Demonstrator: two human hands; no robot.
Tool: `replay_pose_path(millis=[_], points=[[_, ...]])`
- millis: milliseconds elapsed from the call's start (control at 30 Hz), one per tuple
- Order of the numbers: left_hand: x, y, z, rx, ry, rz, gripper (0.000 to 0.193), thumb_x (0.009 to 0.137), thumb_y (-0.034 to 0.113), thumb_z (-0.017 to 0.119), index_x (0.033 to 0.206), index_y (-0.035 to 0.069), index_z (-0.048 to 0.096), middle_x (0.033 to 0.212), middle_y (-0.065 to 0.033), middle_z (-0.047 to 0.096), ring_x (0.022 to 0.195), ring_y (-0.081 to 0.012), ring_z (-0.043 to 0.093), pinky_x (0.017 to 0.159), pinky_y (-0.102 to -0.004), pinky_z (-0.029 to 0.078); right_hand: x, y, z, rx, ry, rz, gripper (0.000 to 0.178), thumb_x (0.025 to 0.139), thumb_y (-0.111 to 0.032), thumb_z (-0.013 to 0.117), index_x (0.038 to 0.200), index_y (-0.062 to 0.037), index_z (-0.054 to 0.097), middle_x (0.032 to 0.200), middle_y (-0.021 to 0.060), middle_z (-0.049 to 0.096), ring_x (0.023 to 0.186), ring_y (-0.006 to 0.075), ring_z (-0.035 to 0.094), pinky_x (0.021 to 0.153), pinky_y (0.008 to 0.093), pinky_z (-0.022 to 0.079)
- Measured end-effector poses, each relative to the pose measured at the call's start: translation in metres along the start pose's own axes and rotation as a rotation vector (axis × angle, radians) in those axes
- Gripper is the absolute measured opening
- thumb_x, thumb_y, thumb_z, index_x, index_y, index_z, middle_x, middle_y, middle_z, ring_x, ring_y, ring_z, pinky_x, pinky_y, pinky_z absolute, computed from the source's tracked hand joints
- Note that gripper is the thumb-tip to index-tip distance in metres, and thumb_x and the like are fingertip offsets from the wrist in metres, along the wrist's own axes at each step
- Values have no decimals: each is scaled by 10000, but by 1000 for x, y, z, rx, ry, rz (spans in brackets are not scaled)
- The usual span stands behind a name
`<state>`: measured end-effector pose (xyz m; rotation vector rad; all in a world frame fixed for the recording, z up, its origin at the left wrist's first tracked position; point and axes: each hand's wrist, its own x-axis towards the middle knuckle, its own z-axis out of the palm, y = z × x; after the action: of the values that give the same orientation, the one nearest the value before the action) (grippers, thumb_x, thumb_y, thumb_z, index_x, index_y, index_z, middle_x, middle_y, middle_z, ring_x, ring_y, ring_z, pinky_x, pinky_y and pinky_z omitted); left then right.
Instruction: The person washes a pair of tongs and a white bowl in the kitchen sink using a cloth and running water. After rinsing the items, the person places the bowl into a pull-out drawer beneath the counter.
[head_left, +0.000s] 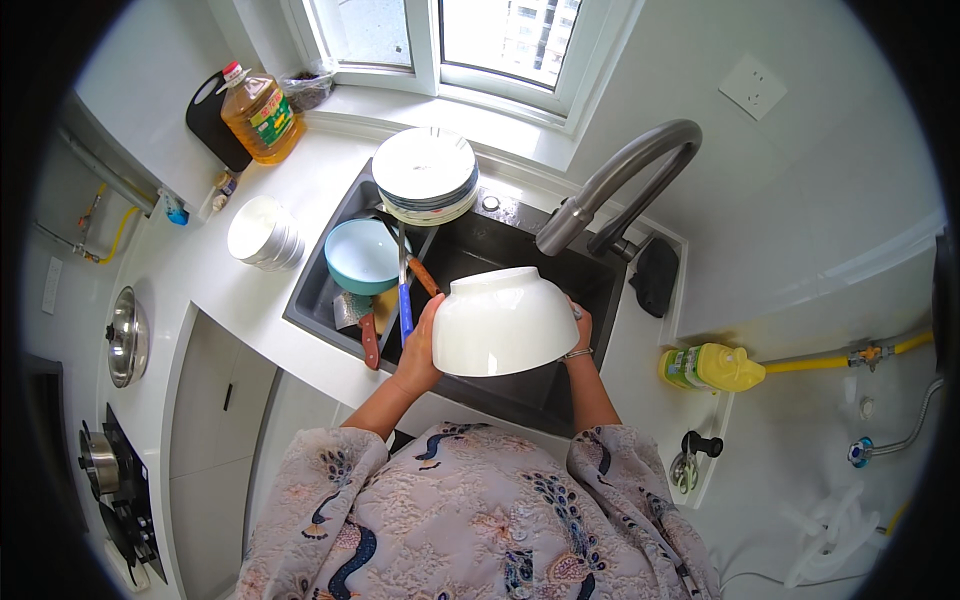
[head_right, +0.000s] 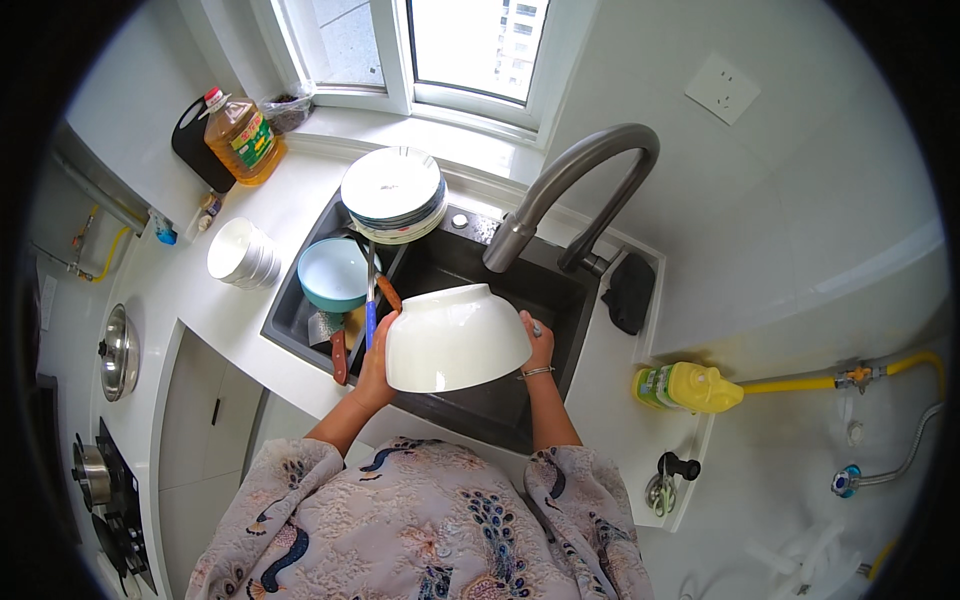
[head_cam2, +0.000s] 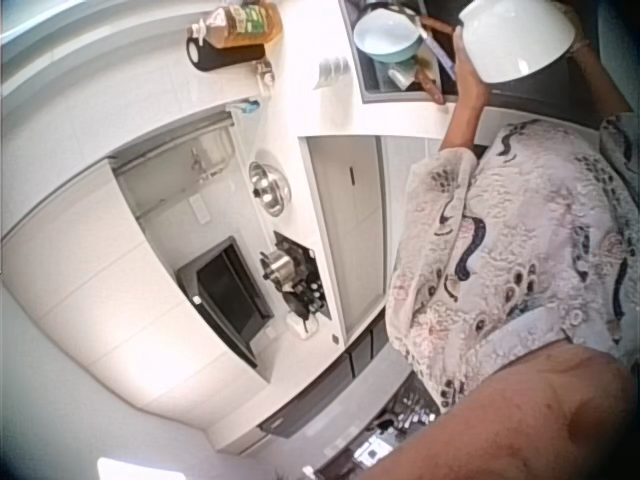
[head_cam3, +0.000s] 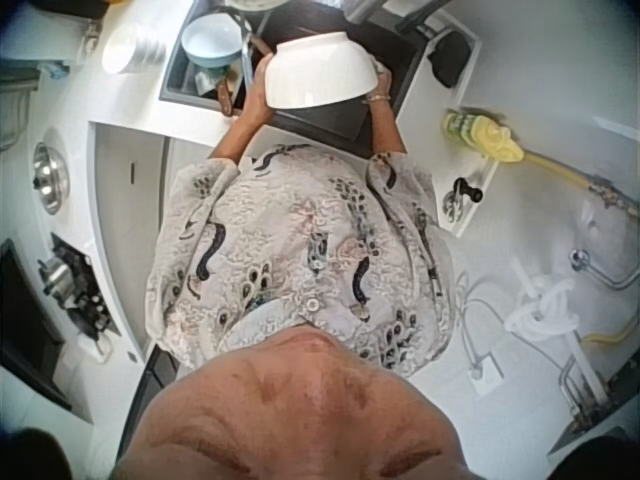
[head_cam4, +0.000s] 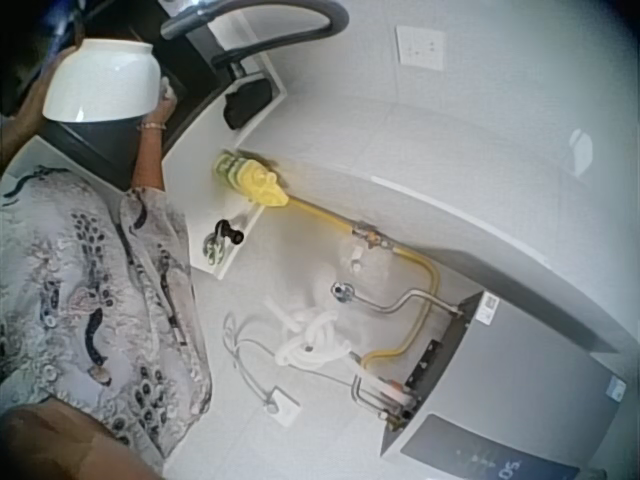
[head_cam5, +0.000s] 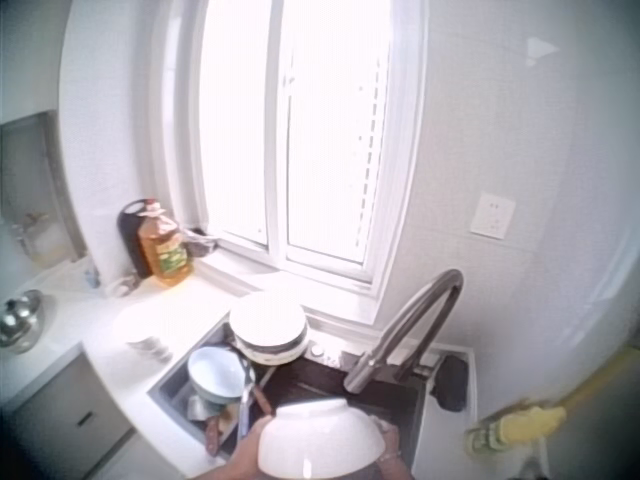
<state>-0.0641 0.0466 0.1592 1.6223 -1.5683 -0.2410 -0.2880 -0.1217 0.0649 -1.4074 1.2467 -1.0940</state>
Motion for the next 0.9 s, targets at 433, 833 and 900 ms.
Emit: replay_pose_path(millis=[433,833,900], points=[[0,4,3,-10,7,-30,710,758,71,641,1353,11,258,1277,-262,430,1097,-421,505,904,-409,442,-1,-5,-5,-3,-11,25,476,911,-350,530,601,11,500,485,33,413,482,87,369,454,306,319],[-42,-22,33,-782,50,-642,651,828,-21,434,1408,105,167,1152,-145,489,727,-184,601,523,-253,511,6,-61,-11,333,-190,337,273,893,-261,532,1069,-52,533,879,59,603,692,191,609,657,339,522],[-38,-21,30,-767,60,-610,634,842,-16,406,1412,111,156,1134,-142,495,682,-161,593,492,-232,502,6,-62,-21,620,-232,378,257,871,-187,525,1093,-56,525,930,70,611,728,227,624,686,354,521]])
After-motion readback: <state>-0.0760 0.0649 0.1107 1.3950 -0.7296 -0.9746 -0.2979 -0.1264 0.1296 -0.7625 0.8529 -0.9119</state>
